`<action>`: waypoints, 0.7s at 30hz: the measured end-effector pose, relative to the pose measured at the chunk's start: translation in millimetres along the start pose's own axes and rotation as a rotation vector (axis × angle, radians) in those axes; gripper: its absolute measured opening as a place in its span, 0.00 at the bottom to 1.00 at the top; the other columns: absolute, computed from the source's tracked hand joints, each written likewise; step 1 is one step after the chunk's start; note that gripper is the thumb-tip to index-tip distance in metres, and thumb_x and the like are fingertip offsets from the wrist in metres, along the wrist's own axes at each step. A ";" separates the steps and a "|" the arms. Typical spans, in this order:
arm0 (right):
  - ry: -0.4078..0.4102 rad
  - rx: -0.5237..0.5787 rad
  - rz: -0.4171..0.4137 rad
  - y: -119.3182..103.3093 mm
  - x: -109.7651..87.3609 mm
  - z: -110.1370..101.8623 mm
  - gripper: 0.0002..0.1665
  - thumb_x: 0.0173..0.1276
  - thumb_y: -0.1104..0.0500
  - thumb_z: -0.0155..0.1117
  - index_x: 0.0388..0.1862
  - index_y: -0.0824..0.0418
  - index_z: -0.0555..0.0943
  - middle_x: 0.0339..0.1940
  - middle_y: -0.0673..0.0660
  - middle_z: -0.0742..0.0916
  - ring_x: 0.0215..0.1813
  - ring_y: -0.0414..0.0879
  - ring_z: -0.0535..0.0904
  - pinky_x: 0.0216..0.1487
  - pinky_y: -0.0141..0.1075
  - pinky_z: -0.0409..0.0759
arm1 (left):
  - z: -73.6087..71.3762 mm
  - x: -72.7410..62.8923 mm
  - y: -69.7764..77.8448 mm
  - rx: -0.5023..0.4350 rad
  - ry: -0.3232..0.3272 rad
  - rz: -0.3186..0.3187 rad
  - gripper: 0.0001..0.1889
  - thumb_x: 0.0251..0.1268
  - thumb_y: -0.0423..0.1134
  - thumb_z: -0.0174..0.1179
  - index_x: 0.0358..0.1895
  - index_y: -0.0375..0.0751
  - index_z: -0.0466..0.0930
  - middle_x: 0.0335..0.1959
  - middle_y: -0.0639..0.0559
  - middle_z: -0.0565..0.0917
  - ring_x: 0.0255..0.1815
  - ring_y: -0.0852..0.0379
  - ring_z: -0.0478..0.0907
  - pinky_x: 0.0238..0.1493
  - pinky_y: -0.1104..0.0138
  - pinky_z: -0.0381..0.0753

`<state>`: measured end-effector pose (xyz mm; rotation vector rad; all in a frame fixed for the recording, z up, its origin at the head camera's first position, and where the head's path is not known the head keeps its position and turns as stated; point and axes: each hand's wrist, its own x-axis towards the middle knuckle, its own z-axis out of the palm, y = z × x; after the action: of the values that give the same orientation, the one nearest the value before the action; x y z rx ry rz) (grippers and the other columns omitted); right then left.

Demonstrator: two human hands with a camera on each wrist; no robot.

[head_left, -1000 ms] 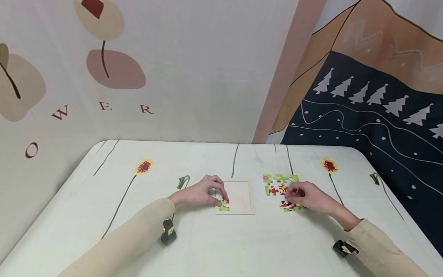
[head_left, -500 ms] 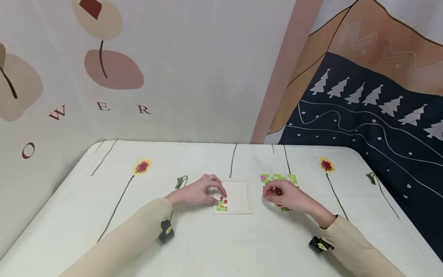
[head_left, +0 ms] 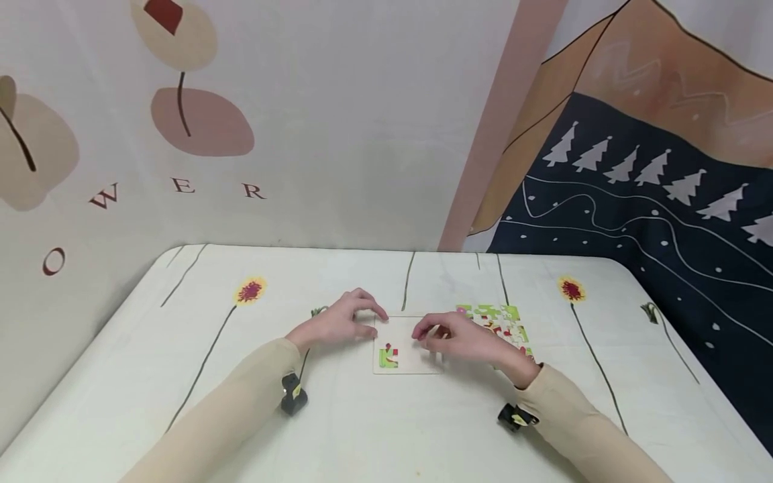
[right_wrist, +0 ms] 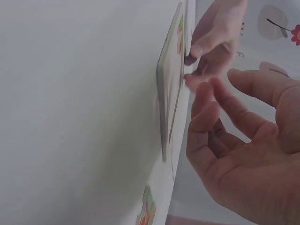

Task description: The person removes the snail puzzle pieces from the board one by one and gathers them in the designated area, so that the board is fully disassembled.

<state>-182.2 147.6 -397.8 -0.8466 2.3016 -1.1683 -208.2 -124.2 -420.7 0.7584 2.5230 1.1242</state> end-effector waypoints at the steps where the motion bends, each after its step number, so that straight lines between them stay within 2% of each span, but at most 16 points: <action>1: -0.009 -0.002 -0.001 -1.6 2.3 1.3 0.13 0.69 0.65 0.56 0.49 0.66 0.80 0.44 0.57 0.83 0.38 0.45 0.78 0.38 0.34 0.76 | -0.2 0.4 -0.7 0.005 -0.002 0.004 0.15 0.57 0.35 0.67 0.48 0.49 0.85 0.55 0.49 0.71 0.59 0.45 0.62 0.57 0.48 0.64; 8: -0.052 -0.019 0.032 -6.5 15.3 12.4 0.18 0.69 0.64 0.58 0.56 0.66 0.78 0.50 0.57 0.83 0.42 0.43 0.78 0.39 0.35 0.75 | 0.2 0.3 -2.5 0.031 -0.036 -0.008 0.25 0.57 0.37 0.67 0.60 0.51 0.79 0.61 0.48 0.67 0.62 0.44 0.59 0.60 0.45 0.61; 12: -0.065 -0.039 0.037 -7.2 21.5 21.1 0.20 0.69 0.64 0.59 0.59 0.67 0.77 0.50 0.56 0.82 0.41 0.42 0.76 0.40 0.35 0.74 | 0.5 0.5 -5.3 0.036 -0.033 0.010 0.27 0.56 0.37 0.68 0.62 0.49 0.77 0.62 0.48 0.67 0.63 0.44 0.59 0.61 0.44 0.59; 16: -0.076 -0.048 0.024 -9.6 24.3 27.8 0.23 0.68 0.65 0.59 0.61 0.70 0.75 0.48 0.56 0.82 0.35 0.41 0.75 0.36 0.34 0.73 | 1.0 1.8 -9.1 0.042 -0.034 0.038 0.27 0.56 0.37 0.68 0.62 0.47 0.77 0.62 0.48 0.67 0.63 0.43 0.59 0.61 0.44 0.59; 21: -0.092 -0.036 0.019 -11.4 25.6 31.1 0.21 0.68 0.66 0.58 0.59 0.70 0.76 0.43 0.53 0.82 0.28 0.40 0.72 0.29 0.32 0.70 | 1.3 2.6 -11.4 0.040 -0.043 0.036 0.26 0.57 0.37 0.67 0.62 0.48 0.77 0.62 0.49 0.67 0.63 0.44 0.58 0.61 0.45 0.59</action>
<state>-178.2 107.2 -408.1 -0.8716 2.2573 -1.0605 -213.8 -128.3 -430.1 0.8330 2.5128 1.0601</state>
